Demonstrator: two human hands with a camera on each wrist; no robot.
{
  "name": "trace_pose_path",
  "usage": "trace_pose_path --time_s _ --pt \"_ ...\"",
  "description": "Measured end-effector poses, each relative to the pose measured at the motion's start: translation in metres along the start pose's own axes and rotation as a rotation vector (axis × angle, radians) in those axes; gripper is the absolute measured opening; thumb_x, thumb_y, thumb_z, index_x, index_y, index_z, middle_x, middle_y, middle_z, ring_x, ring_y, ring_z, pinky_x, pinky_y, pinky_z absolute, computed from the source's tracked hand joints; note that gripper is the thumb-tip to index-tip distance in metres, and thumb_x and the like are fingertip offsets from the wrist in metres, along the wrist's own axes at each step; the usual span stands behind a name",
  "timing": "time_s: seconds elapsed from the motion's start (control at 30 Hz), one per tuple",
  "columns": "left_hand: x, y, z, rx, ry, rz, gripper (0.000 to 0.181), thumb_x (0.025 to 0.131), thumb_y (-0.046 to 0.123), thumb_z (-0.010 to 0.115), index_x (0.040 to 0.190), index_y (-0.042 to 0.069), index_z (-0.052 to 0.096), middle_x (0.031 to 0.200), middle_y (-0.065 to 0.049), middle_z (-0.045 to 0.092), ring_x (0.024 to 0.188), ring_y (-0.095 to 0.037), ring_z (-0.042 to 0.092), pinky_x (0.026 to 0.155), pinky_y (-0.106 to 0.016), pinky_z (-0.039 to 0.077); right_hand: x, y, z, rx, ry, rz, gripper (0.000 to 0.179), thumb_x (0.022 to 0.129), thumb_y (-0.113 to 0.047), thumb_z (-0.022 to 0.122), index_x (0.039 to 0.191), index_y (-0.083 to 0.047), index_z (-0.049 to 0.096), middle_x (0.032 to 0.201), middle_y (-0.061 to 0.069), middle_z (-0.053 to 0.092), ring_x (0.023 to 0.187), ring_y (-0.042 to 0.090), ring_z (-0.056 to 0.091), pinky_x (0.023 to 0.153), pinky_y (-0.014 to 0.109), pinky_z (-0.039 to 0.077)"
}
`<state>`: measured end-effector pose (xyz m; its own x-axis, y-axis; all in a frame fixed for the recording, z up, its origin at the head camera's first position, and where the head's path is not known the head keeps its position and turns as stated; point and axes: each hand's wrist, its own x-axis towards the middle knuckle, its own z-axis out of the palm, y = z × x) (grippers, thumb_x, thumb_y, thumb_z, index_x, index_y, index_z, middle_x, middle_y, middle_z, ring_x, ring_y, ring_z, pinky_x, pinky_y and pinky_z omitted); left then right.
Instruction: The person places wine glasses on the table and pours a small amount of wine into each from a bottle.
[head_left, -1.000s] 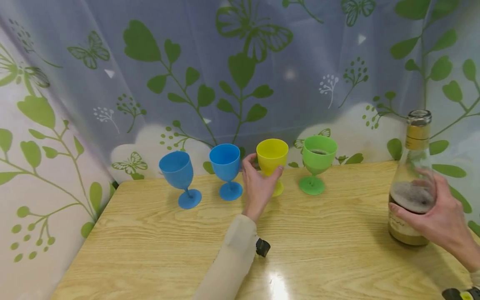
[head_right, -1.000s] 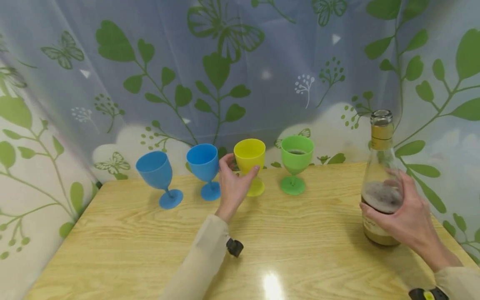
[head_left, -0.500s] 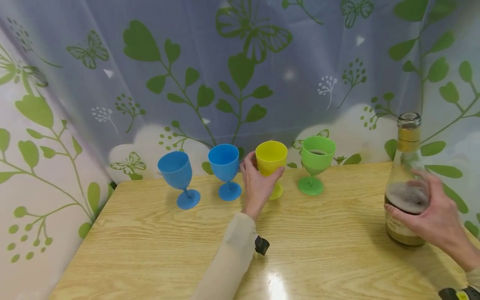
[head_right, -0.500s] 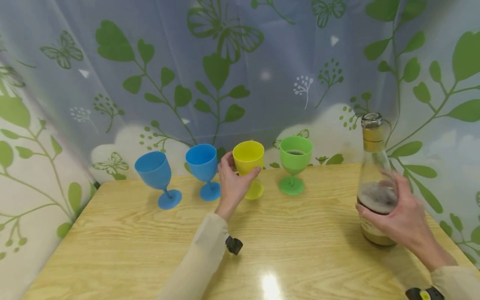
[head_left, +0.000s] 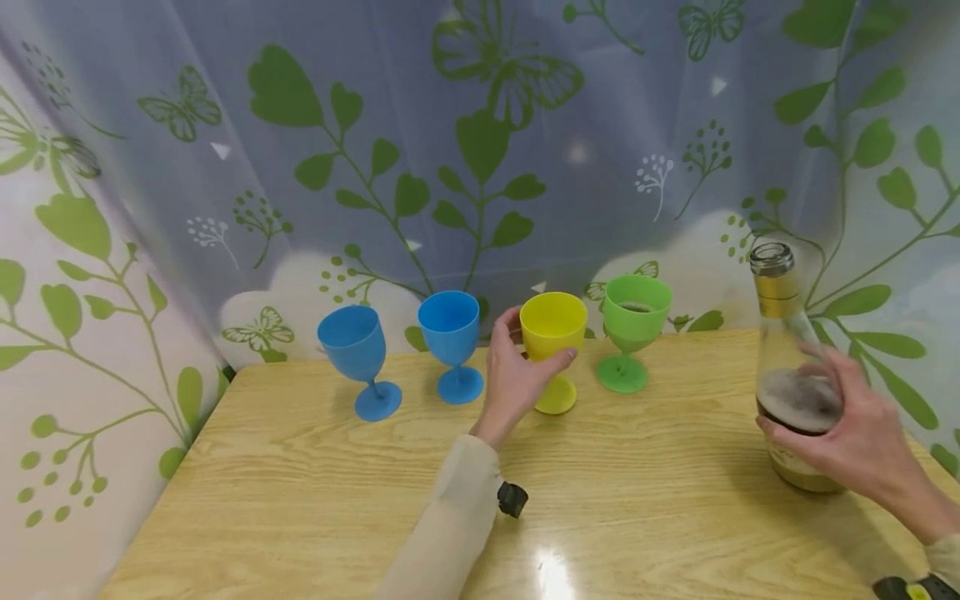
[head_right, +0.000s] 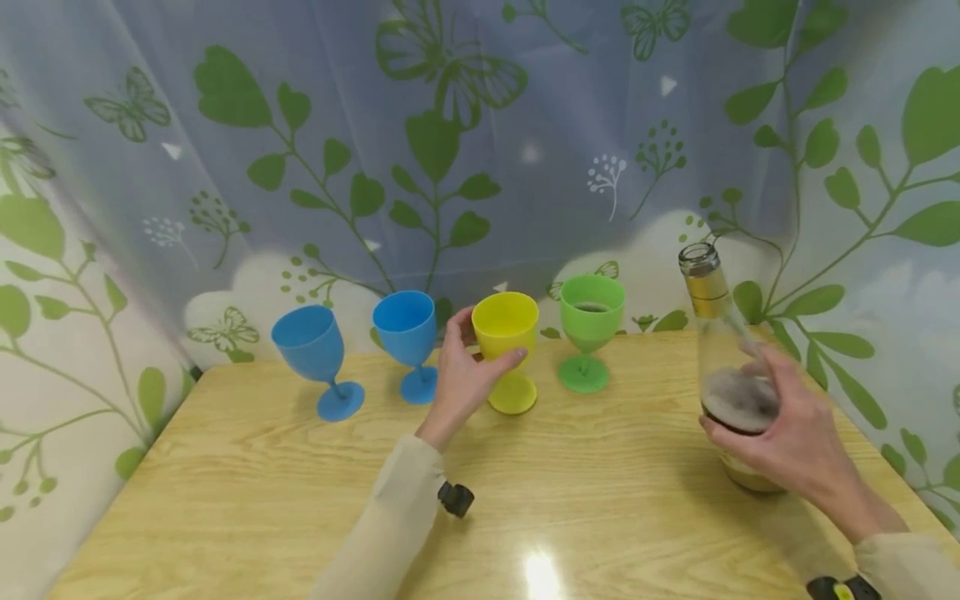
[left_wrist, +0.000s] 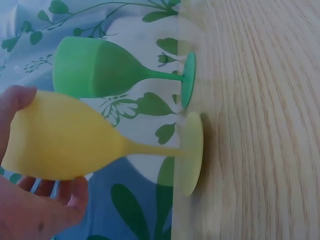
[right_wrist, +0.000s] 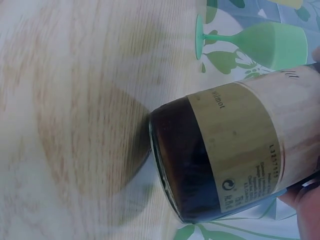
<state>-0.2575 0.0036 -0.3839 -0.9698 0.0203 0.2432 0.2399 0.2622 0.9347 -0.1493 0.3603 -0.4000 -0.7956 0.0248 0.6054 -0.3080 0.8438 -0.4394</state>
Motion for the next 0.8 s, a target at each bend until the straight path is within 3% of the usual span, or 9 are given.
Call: trace_pose_path --time_s 0.07,0.2,0.23,0.37,0.47,0.53,0.6,0.7,0.8 --pt "-0.003 0.002 -0.003 0.009 -0.037 -0.007 0.089 0.080 0.037 0.086 0.154 0.019 0.038 0.146 -0.003 0.049 0.128 -0.022 0.050 0.104 -0.042 0.052 0.000 -0.001 0.000 -0.010 0.000 -0.019 0.117 0.056 -0.009 0.097 0.156 -0.015 0.038 0.114 0.025 0.063 0.081 0.033 0.061 0.060 0.007 0.031" --pt "-0.010 0.003 -0.012 0.019 -0.117 -0.020 0.089 0.081 0.038 0.086 0.155 0.020 0.039 0.143 -0.004 0.048 0.129 -0.023 0.050 0.106 -0.043 0.052 0.000 -0.003 0.000 -0.017 0.001 -0.038 0.118 0.055 -0.009 0.097 0.157 -0.016 0.038 0.113 0.024 0.064 0.078 0.032 0.062 0.060 0.007 0.032" --pt "-0.011 0.003 -0.014 0.017 -0.136 -0.023 0.088 0.082 0.038 0.086 0.155 0.020 0.039 0.143 -0.004 0.047 0.128 -0.023 0.050 0.107 -0.043 0.052 0.000 -0.004 0.001 -0.021 0.003 -0.036 0.118 0.055 -0.008 0.097 0.157 -0.016 0.038 0.113 0.024 0.064 0.080 0.046 0.059 0.061 0.006 0.032" --pt "-0.019 0.002 -0.023 0.004 -0.199 -0.043 0.088 0.081 0.038 0.086 0.154 0.022 0.039 0.146 -0.003 0.045 0.129 -0.023 0.051 0.107 -0.043 0.052 0.002 -0.007 0.003 -0.016 0.000 -0.052 0.120 0.053 -0.005 0.097 0.157 -0.014 0.038 0.112 0.023 0.064 0.084 0.046 0.060 0.065 0.007 0.031" --pt "-0.024 0.001 -0.028 -0.004 -0.240 -0.042 0.089 0.080 0.037 0.087 0.154 0.023 0.040 0.148 -0.003 0.045 0.128 -0.025 0.053 0.107 -0.045 0.052 0.003 -0.009 0.005 -0.020 0.002 -0.085 0.120 0.050 -0.004 0.097 0.156 -0.014 0.040 0.111 0.020 0.065 0.091 0.012 0.061 0.067 0.006 0.032" --pt "-0.027 0.001 -0.031 -0.004 -0.272 -0.038 0.090 0.079 0.036 0.088 0.155 0.024 0.039 0.148 -0.003 0.046 0.128 -0.027 0.056 0.106 -0.046 0.053 0.003 -0.011 0.006 -0.023 0.003 -0.120 0.121 0.048 -0.004 0.097 0.154 -0.012 0.042 0.110 0.021 0.065 0.099 -0.008 0.051 0.067 0.005 0.034" --pt "-0.029 0.002 -0.033 -0.005 -0.301 -0.033 0.091 0.080 0.037 0.088 0.155 0.023 0.038 0.148 -0.003 0.048 0.127 -0.029 0.058 0.104 -0.046 0.054 0.004 -0.012 0.008 -0.036 0.008 -0.154 0.120 0.046 -0.005 0.098 0.153 -0.012 0.044 0.109 0.019 0.067 0.099 -0.017 0.042 0.068 0.005 0.035" --pt "-0.033 0.004 -0.035 0.000 -0.326 -0.027 0.091 0.079 0.036 0.088 0.154 0.022 0.039 0.147 -0.003 0.049 0.125 -0.030 0.059 0.102 -0.047 0.055 0.006 -0.013 0.010 -0.058 0.001 -0.231 0.115 0.047 -0.012 0.098 0.150 -0.007 0.047 0.109 0.020 0.067 0.095 0.001 0.055 0.070 0.009 0.038" --pt "-0.035 0.004 -0.037 0.004 -0.344 -0.017 0.087 0.080 0.035 0.088 0.152 0.023 0.041 0.145 -0.002 0.050 0.125 -0.029 0.059 0.103 -0.047 0.055 0.008 -0.013 0.012 -0.097 -0.020 -0.300 0.104 0.060 -0.036 0.096 0.148 -0.006 0.048 0.108 0.017 0.066 0.087 0.023 0.060 0.068 0.016 0.043"
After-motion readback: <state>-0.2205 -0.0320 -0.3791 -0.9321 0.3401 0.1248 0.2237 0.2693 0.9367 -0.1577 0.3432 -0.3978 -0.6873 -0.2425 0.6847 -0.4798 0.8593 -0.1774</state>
